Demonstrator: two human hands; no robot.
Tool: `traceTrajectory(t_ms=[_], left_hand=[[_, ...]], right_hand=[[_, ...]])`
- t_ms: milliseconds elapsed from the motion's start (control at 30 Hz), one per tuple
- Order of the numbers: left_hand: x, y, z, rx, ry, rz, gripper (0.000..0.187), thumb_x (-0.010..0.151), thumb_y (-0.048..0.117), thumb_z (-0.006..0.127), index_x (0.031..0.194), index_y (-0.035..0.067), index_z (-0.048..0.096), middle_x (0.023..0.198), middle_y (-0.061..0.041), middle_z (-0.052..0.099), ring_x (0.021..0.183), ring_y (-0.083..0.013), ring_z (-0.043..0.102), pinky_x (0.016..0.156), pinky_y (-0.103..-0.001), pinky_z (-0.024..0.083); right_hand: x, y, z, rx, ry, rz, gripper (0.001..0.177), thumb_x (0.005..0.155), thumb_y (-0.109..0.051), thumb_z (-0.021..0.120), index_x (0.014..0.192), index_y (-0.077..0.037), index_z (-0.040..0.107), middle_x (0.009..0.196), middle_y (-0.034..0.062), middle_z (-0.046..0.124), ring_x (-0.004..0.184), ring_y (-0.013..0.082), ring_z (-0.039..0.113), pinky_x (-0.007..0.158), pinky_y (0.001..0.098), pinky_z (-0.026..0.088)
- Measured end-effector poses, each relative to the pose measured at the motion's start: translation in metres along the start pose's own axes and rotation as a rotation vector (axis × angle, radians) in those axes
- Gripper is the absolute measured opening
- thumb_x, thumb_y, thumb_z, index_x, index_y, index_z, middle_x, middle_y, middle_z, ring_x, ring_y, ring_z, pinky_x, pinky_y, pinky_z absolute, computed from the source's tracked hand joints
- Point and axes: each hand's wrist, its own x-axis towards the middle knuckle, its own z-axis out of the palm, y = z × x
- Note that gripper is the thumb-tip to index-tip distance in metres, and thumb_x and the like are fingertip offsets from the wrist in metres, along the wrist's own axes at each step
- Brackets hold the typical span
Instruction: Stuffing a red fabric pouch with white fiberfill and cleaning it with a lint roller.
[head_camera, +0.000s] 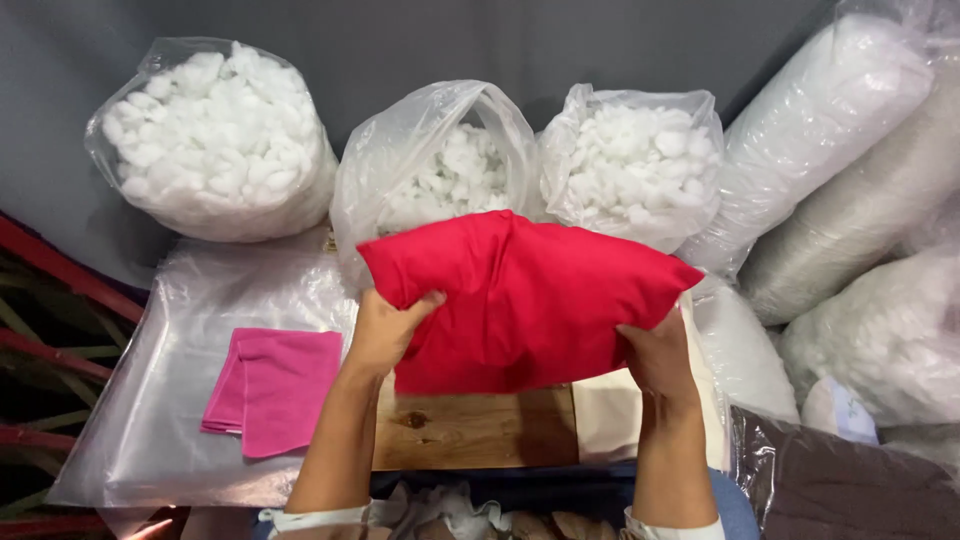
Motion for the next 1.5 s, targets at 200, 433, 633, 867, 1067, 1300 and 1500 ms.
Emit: traceTrajectory(t_ms=[200,433,633,867,1067,1300,1500], left_hand=[[0.046,0.046,0.007,-0.21,0.13,0.316,0.036,0.085,-0.001,0.078,0.117,0.013,0.072,0.1,-0.004,0.075,0.094,-0.0147,0.071,0.09,-0.037,0.058],[-0.033,-0.003,-0.063,-0.204,-0.233,0.383,0.026,0.099,0.031,0.06,0.121,0.021,0.07,0.129,-0.006,0.07,0.133,-0.0231,0.056,0.116,-0.038,0.032],[-0.074,-0.176,-0.108,0.82,-0.407,-0.115,0.066,0.071,-0.015,0.044,0.112,0.017,0.084,0.148,-0.003,0.057,0.139,-0.0243,0.055,0.115,-0.032,0.042],[-0.076,-0.134,0.012,1.071,-0.037,0.148,0.058,0.099,0.043,0.051,0.153,0.024,0.045,0.162,-0.011,0.036,0.152,-0.0416,0.022,0.117,-0.062,0.021],[-0.075,-0.192,0.022,1.333,-0.101,0.019,0.071,0.099,0.06,0.04,0.162,0.03,0.024,0.171,-0.006,0.014,0.157,-0.0349,0.008,0.122,-0.062,0.007],[-0.035,-0.116,0.07,1.191,-0.016,-0.045,0.059,0.105,0.041,0.041,0.162,0.025,0.034,0.171,-0.015,0.021,0.157,-0.0441,0.01,0.121,-0.067,0.009],[-0.001,-0.178,0.018,1.291,0.117,-0.236,0.066,0.102,0.058,0.038,0.162,0.032,0.032,0.172,-0.01,0.022,0.158,-0.0374,0.015,0.124,-0.062,0.012]], right_hand=[[0.049,-0.013,0.018,0.04,0.2,-0.245,0.055,0.076,0.012,0.077,0.123,-0.014,0.066,0.109,0.004,0.076,0.103,0.0173,0.075,0.09,0.0304,0.058],[0.01,0.106,-0.08,-0.419,-0.212,-0.142,0.052,0.068,0.01,0.075,0.114,-0.015,0.076,0.122,0.017,0.068,0.122,0.0359,0.061,0.107,0.0448,0.044],[-0.057,0.164,-0.089,-1.145,-0.579,0.214,0.064,0.066,0.015,0.046,0.096,-0.027,0.084,0.111,-0.0011,0.079,0.105,0.0184,0.076,0.088,0.0306,0.061],[-0.066,0.17,0.034,-1.144,-0.298,-0.193,0.052,0.097,-0.035,0.057,0.146,-0.019,0.051,0.153,0.0153,0.045,0.144,0.0397,0.036,0.119,0.0549,0.025],[-0.081,0.214,0.044,-1.522,-0.411,0.093,0.066,0.101,-0.06,0.036,0.161,-0.038,0.021,0.17,0.0038,0.017,0.153,0.0456,0.014,0.116,0.0724,0.014],[-0.046,0.16,0.1,-1.323,-0.37,0.122,0.057,0.108,-0.045,0.036,0.163,-0.033,0.027,0.169,0.013,0.024,0.153,0.0482,0.017,0.119,0.069,0.015],[-0.018,0.22,0.063,-1.472,-0.265,0.202,0.057,0.105,-0.055,0.036,0.161,-0.044,0.028,0.169,0.0067,0.026,0.155,0.0426,0.018,0.12,0.0697,0.013]])
